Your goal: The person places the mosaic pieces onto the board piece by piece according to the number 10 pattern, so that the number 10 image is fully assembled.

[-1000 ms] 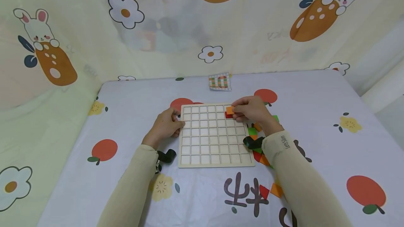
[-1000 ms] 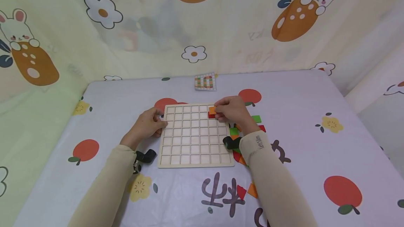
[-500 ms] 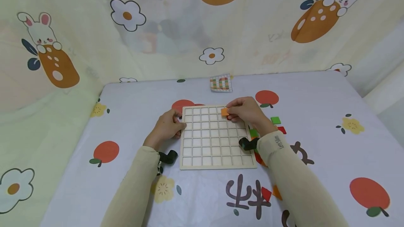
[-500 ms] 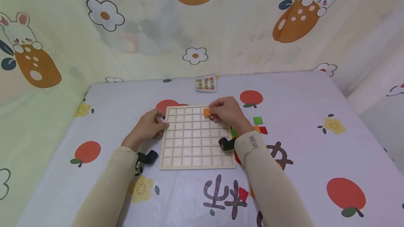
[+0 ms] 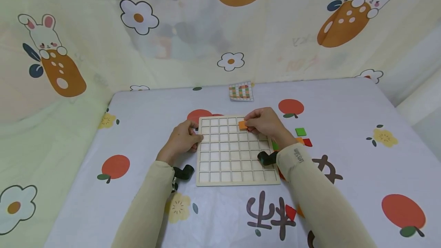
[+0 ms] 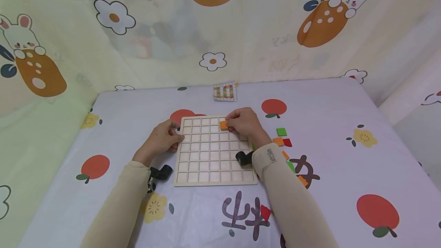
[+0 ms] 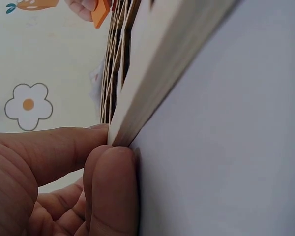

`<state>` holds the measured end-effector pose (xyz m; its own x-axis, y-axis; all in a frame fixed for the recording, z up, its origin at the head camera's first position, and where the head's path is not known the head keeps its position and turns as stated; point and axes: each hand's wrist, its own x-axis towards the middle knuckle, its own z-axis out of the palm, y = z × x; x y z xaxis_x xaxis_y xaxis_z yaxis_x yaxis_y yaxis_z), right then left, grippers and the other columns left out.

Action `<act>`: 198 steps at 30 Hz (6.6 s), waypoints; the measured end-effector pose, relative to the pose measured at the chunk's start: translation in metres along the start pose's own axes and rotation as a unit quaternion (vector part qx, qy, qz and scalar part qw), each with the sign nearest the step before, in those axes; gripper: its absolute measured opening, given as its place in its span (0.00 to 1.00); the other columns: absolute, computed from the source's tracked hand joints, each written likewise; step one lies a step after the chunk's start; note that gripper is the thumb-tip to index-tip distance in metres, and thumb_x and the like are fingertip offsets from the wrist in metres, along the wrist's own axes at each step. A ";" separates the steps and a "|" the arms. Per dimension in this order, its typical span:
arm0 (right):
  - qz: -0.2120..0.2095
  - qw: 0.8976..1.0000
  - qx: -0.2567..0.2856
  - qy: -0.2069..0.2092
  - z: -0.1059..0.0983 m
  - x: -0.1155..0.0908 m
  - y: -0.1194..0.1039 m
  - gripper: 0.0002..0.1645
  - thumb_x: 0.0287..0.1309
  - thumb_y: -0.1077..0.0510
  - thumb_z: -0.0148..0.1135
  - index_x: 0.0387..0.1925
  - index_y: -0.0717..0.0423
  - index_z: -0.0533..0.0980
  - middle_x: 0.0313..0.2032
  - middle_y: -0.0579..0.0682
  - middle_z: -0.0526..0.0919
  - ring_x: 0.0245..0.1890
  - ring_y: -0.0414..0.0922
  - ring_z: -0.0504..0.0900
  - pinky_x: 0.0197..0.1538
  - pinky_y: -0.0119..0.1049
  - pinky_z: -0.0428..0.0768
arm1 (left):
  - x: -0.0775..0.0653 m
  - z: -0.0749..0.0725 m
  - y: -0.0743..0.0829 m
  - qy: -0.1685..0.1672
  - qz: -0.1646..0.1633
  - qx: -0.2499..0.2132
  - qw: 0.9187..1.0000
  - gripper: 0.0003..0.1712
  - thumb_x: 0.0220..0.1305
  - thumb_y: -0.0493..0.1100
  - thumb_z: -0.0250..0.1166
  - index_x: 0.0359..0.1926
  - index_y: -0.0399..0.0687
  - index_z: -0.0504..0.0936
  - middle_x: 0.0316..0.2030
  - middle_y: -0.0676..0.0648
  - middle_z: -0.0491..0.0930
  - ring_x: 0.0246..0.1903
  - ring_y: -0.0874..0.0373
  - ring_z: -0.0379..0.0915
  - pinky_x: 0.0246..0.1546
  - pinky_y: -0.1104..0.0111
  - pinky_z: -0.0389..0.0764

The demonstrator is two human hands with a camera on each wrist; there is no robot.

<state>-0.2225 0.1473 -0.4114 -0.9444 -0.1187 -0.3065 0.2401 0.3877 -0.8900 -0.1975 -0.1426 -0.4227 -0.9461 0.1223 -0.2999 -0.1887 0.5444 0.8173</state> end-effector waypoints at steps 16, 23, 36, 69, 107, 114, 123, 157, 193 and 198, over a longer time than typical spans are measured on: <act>-0.009 0.999 -0.044 0.014 0.006 -0.003 -0.001 0.10 0.68 0.59 0.66 0.45 0.62 0.84 0.35 0.54 0.87 0.33 0.46 0.81 0.37 0.33 0.82 | -0.002 0.000 0.001 0.004 -0.011 0.002 1.000 0.21 0.70 0.38 0.70 0.59 0.42 0.74 0.35 0.45 0.75 0.25 0.58 0.78 0.27 0.70 0.85; -0.010 0.999 -0.048 0.014 0.007 -0.003 0.001 0.09 0.68 0.60 0.66 0.44 0.62 0.84 0.33 0.53 0.87 0.32 0.46 0.80 0.36 0.33 0.80 | -0.002 0.001 0.002 0.003 -0.015 0.002 1.000 0.21 0.70 0.38 0.70 0.59 0.42 0.74 0.35 0.45 0.75 0.25 0.58 0.77 0.27 0.70 0.84; -0.009 0.998 -0.059 0.029 0.007 -0.004 -0.001 0.09 0.66 0.61 0.67 0.45 0.61 0.84 0.37 0.53 0.87 0.34 0.46 0.81 0.37 0.33 0.80 | -0.001 0.001 0.002 0.001 -0.014 -0.002 1.000 0.21 0.70 0.39 0.70 0.60 0.43 0.74 0.36 0.45 0.75 0.25 0.58 0.77 0.26 0.70 0.85; 0.098 0.975 -0.192 0.057 -0.122 -0.083 0.056 0.21 0.68 0.50 0.68 0.50 0.63 0.80 0.34 0.52 0.81 0.36 0.51 0.76 0.35 0.36 0.80 | 0.001 0.000 0.000 -0.004 -0.012 -0.003 1.000 0.21 0.70 0.39 0.69 0.59 0.43 0.73 0.36 0.45 0.74 0.25 0.57 0.77 0.28 0.69 0.85; 0.022 0.999 0.007 0.024 -0.091 -0.067 0.032 0.24 0.73 0.57 0.63 0.61 0.72 0.75 0.40 0.50 0.89 0.37 0.42 0.90 0.45 0.33 0.88 | 0.002 0.000 0.003 -0.009 -0.016 -0.003 1.000 0.22 0.70 0.39 0.70 0.60 0.43 0.73 0.36 0.44 0.75 0.25 0.57 0.77 0.27 0.69 0.85; 0.026 0.999 0.030 -0.016 -0.062 -0.040 0.011 0.23 0.73 0.57 0.64 0.60 0.70 0.76 0.40 0.54 0.90 0.35 0.45 0.90 0.44 0.36 0.89 | 0.002 0.001 0.005 -0.009 -0.017 -0.006 1.000 0.21 0.70 0.39 0.70 0.60 0.43 0.73 0.36 0.45 0.74 0.25 0.57 0.77 0.27 0.70 0.85; 0.041 0.997 0.055 -0.035 -0.033 -0.013 -0.002 0.18 0.70 0.59 0.68 0.55 0.67 0.79 0.40 0.57 0.89 0.31 0.45 0.89 0.42 0.37 0.90 | 0.002 0.001 0.003 -0.009 -0.019 -0.003 1.000 0.22 0.70 0.39 0.70 0.59 0.43 0.73 0.36 0.44 0.74 0.26 0.56 0.77 0.28 0.69 0.85; 0.003 0.998 -0.033 -0.057 0.014 0.018 -0.016 0.12 0.67 0.60 0.66 0.47 0.63 0.84 0.32 0.52 0.86 0.30 0.44 0.84 0.36 0.33 0.86 | 0.000 0.000 0.001 -0.002 -0.022 -0.004 1.000 0.23 0.69 0.39 0.71 0.60 0.43 0.73 0.36 0.44 0.74 0.26 0.56 0.77 0.28 0.69 0.86; -0.018 0.994 -0.102 -0.034 0.020 0.016 -0.013 0.12 0.66 0.56 0.65 0.42 0.59 0.88 0.28 0.49 0.87 0.32 0.43 0.82 0.37 0.31 0.82 | 0.000 0.000 0.000 -0.002 -0.002 0.011 1.000 0.23 0.69 0.38 0.70 0.61 0.40 0.73 0.35 0.44 0.75 0.25 0.57 0.78 0.27 0.69 0.86; -0.016 0.992 -0.125 -0.019 0.021 0.014 -0.014 0.10 0.63 0.56 0.66 0.38 0.56 0.89 0.26 0.49 0.87 0.30 0.43 0.81 0.37 0.34 0.80 | 0.000 0.001 0.000 -0.005 0.001 0.010 1.000 0.23 0.69 0.38 0.70 0.61 0.40 0.73 0.35 0.44 0.75 0.25 0.57 0.78 0.27 0.69 0.86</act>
<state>-0.2343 0.1205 -0.4102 -0.9403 -0.1668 -0.2966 0.1431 0.5969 -0.7894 -0.1976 -0.1417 -0.4233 -0.9436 0.1313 -0.3039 -0.1819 0.5614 0.8073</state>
